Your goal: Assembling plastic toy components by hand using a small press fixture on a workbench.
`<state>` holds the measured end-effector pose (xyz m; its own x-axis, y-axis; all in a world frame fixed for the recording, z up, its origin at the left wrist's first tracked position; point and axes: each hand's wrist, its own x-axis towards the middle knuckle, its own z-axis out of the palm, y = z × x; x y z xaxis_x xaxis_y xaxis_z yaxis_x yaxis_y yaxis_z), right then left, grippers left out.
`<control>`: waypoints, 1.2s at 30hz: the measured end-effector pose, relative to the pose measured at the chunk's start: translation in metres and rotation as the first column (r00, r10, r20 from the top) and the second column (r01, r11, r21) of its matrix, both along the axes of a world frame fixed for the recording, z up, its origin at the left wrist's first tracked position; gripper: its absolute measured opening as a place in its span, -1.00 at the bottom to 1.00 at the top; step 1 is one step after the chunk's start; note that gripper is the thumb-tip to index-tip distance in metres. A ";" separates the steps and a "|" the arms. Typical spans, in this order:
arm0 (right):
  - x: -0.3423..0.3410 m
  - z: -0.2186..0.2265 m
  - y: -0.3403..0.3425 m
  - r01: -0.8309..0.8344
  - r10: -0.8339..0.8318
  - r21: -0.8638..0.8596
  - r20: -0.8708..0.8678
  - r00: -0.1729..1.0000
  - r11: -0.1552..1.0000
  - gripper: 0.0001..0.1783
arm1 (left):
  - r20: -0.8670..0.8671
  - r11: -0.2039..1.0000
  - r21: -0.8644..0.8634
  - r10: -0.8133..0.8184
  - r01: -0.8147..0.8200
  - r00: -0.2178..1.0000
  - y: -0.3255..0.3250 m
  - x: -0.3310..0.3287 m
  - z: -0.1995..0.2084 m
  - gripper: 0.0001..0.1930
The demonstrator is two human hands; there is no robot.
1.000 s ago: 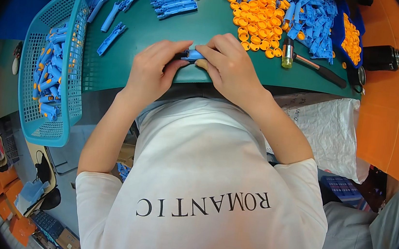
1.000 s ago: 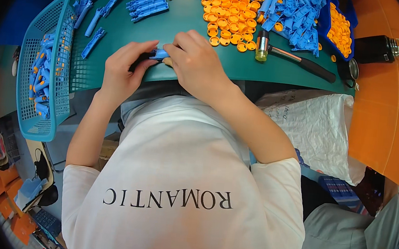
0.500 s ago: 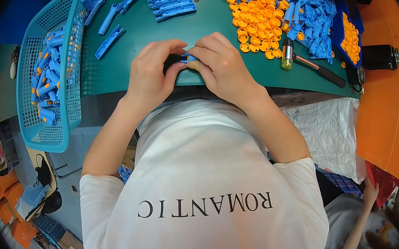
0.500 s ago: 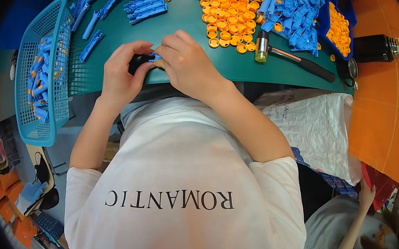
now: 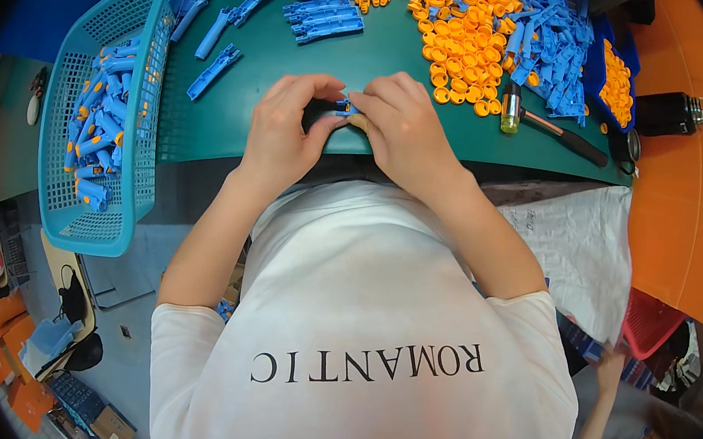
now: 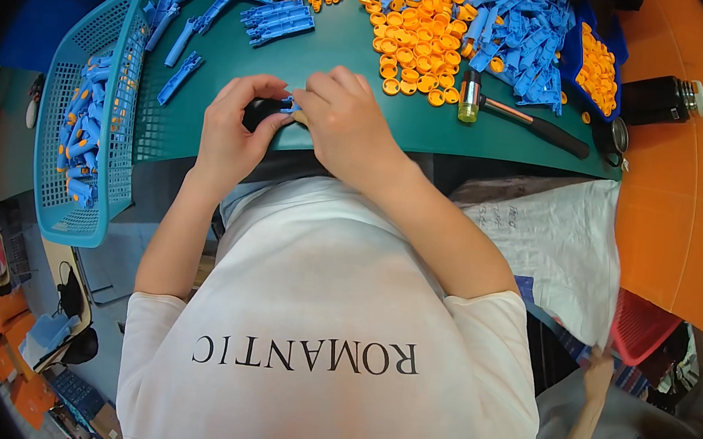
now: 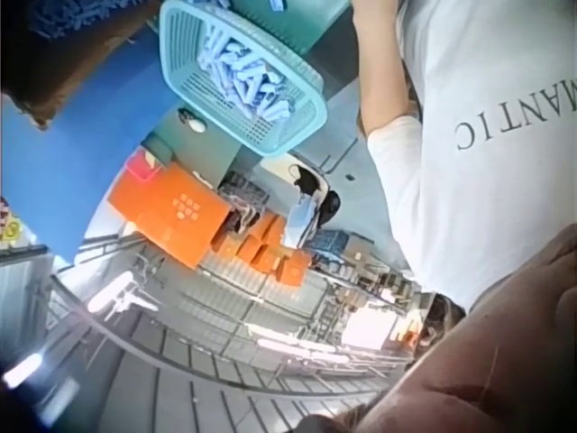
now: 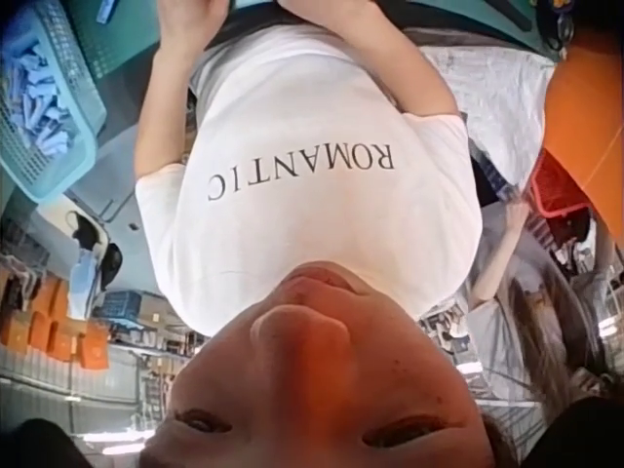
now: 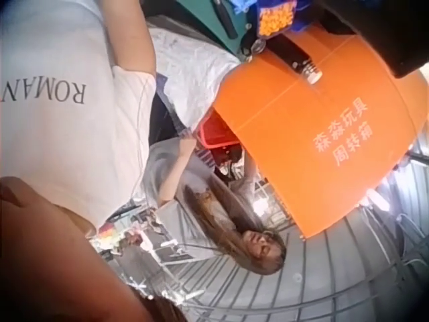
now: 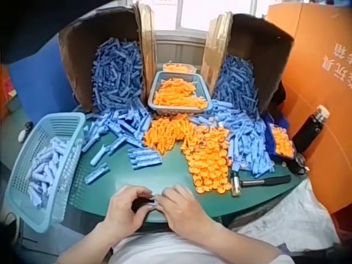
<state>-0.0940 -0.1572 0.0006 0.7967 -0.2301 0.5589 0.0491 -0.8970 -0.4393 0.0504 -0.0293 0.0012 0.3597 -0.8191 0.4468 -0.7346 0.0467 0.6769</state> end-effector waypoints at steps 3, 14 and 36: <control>0.001 -0.001 0.005 0.050 -0.051 -0.023 -0.029 0.998 0.998 -0.70 | 0.030 1.000 -0.019 0.001 0.000 1.000 0.000 0.000 0.002 -0.65; -0.020 -0.012 0.006 -0.121 0.102 0.101 0.179 0.979 0.988 -0.63 | -0.325 0.986 -0.093 -0.162 0.138 0.932 0.027 -0.006 0.007 -0.73; -0.060 0.069 0.031 -0.415 0.520 0.553 -0.039 0.854 0.723 -0.59 | 0.415 0.778 -0.271 -0.437 0.567 0.798 0.069 -0.021 0.059 -0.76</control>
<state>-0.1540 -0.1265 0.0700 0.9517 -0.0070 0.3070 0.2754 -0.4227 -0.8634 0.0290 0.0399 0.0599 -0.2689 -0.5926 0.7593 -0.6978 0.6632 0.2706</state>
